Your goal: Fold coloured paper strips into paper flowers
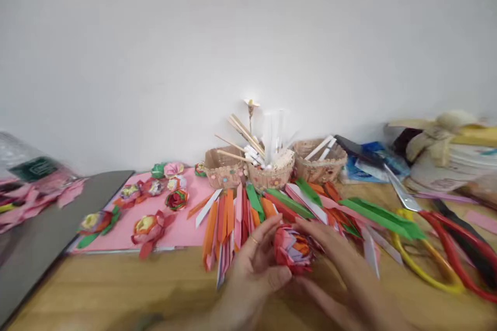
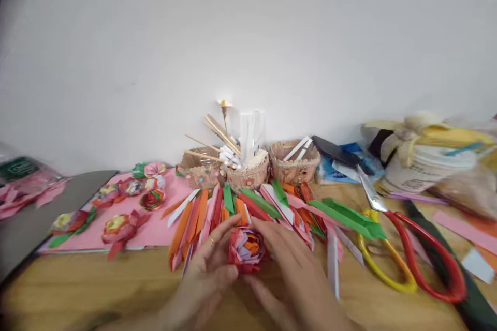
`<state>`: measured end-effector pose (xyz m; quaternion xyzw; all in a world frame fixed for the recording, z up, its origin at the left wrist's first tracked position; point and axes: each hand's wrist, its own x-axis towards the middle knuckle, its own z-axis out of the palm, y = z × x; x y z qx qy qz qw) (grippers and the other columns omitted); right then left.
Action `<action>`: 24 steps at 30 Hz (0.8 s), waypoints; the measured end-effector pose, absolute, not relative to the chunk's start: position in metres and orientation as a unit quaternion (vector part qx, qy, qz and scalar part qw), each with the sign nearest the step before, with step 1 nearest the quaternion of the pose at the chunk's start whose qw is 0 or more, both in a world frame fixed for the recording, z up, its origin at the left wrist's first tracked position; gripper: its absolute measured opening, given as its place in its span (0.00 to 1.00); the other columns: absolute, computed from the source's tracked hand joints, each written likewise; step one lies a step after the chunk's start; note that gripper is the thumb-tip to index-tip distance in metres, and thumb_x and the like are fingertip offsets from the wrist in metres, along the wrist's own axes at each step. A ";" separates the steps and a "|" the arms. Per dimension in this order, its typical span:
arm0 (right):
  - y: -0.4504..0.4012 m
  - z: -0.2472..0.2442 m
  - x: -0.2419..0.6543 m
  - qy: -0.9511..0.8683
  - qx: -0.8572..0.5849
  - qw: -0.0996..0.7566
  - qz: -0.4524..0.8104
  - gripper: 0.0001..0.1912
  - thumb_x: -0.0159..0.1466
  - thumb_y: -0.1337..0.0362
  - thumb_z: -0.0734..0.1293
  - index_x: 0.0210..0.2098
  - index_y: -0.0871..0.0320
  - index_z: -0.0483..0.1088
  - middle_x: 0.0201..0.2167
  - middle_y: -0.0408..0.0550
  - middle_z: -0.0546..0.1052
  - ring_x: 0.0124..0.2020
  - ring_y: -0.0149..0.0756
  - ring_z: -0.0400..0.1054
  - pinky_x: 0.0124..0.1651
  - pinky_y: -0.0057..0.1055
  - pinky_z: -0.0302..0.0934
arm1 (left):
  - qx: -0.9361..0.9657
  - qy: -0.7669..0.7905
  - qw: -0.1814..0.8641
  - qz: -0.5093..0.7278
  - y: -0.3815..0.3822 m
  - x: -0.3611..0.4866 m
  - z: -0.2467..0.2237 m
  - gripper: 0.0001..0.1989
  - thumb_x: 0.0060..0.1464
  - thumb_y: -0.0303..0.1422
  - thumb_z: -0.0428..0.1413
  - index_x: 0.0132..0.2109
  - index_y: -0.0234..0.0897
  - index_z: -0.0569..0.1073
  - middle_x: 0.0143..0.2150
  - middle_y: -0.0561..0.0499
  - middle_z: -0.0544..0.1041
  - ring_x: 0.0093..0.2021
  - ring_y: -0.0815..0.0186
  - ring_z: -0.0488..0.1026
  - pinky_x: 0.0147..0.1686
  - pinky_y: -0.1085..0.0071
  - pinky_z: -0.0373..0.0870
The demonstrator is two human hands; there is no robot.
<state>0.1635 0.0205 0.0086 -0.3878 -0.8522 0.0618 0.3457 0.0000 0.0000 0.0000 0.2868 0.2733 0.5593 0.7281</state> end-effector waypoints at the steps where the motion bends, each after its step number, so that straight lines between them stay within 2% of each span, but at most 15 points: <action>1: 0.019 0.014 0.166 -0.852 -0.382 0.351 0.072 0.30 0.61 0.67 0.63 0.61 0.51 0.51 0.52 0.53 0.72 0.51 0.43 0.69 0.50 0.38 0.68 | 0.276 0.262 0.736 0.559 0.001 -0.001 0.002 0.26 0.42 0.32 0.66 0.51 0.49 0.74 0.57 0.50 0.71 0.59 0.58 0.64 0.55 0.67 0.62; 5: 0.014 0.031 0.172 -0.858 -0.353 0.360 0.104 0.33 0.57 0.72 0.62 0.60 0.51 0.52 0.52 0.51 0.73 0.52 0.43 0.69 0.50 0.36 0.68 | 0.257 0.226 0.776 0.529 0.005 -0.004 0.008 0.21 0.52 0.44 0.57 0.52 0.42 0.73 0.55 0.45 0.72 0.52 0.58 0.71 0.44 0.68 0.70; 8: 0.016 0.039 0.172 -0.868 -0.323 0.360 0.110 0.35 0.54 0.75 0.59 0.60 0.51 0.50 0.50 0.51 0.73 0.51 0.40 0.69 0.48 0.33 0.69 | 0.269 0.215 0.801 0.490 0.006 -0.007 0.006 0.19 0.54 0.41 0.57 0.51 0.40 0.75 0.49 0.43 0.77 0.44 0.62 0.75 0.36 0.74 0.72; 10: 0.019 0.042 0.172 -0.879 -0.309 0.347 0.110 0.35 0.53 0.76 0.58 0.60 0.51 0.49 0.49 0.50 0.74 0.51 0.38 0.69 0.48 0.32 0.69 | 0.282 0.218 0.803 0.479 0.006 -0.008 0.005 0.18 0.50 0.37 0.61 0.49 0.41 0.76 0.46 0.45 0.78 0.43 0.64 0.76 0.37 0.76 0.71; 13: 0.021 0.042 0.173 -0.893 -0.291 0.327 0.101 0.34 0.53 0.75 0.58 0.59 0.53 0.50 0.50 0.51 0.73 0.52 0.37 0.68 0.50 0.32 0.68 | 0.298 0.234 0.788 0.485 0.006 -0.008 0.005 0.22 0.43 0.34 0.66 0.48 0.44 0.76 0.49 0.48 0.77 0.49 0.63 0.73 0.44 0.75 0.69; 15: 0.021 0.041 0.174 -0.885 -0.290 0.353 0.084 0.31 0.54 0.75 0.58 0.57 0.55 0.53 0.49 0.52 0.74 0.52 0.38 0.68 0.50 0.33 0.68 | 0.308 0.248 0.768 0.504 0.007 -0.007 0.007 0.24 0.39 0.35 0.68 0.47 0.44 0.77 0.51 0.48 0.76 0.52 0.61 0.71 0.47 0.73 0.68; 17: 0.020 0.041 0.176 -0.859 -0.308 0.404 0.067 0.26 0.54 0.76 0.57 0.52 0.54 0.58 0.44 0.52 0.75 0.47 0.37 0.71 0.46 0.31 0.69 | 0.313 0.260 0.750 0.521 0.008 -0.006 0.010 0.25 0.37 0.34 0.69 0.47 0.45 0.77 0.49 0.48 0.76 0.50 0.61 0.72 0.47 0.71 0.68; 19: 0.018 0.042 0.176 -0.843 -0.311 0.435 0.064 0.19 0.56 0.76 0.57 0.44 0.53 0.62 0.35 0.48 0.76 0.38 0.34 0.73 0.38 0.27 0.70 | 0.311 0.272 0.738 0.533 0.009 -0.005 0.012 0.25 0.35 0.33 0.70 0.46 0.45 0.77 0.47 0.49 0.77 0.46 0.63 0.73 0.45 0.71 0.69; 21: 0.016 0.044 0.176 -0.853 -0.306 0.417 0.074 0.15 0.56 0.76 0.59 0.39 0.52 0.64 0.29 0.45 0.75 0.32 0.33 0.73 0.32 0.25 0.69 | 0.306 0.284 0.728 0.543 0.009 -0.005 0.012 0.25 0.34 0.31 0.70 0.45 0.44 0.77 0.47 0.49 0.77 0.46 0.63 0.74 0.45 0.72 0.69; 24: 0.013 0.046 0.174 -0.869 -0.322 0.366 0.089 0.13 0.57 0.75 0.63 0.39 0.52 0.66 0.30 0.45 0.76 0.31 0.33 0.73 0.31 0.26 0.69 | 0.316 0.296 0.710 0.555 0.009 -0.005 0.009 0.27 0.33 0.29 0.70 0.45 0.45 0.77 0.49 0.49 0.76 0.48 0.61 0.73 0.44 0.73 0.69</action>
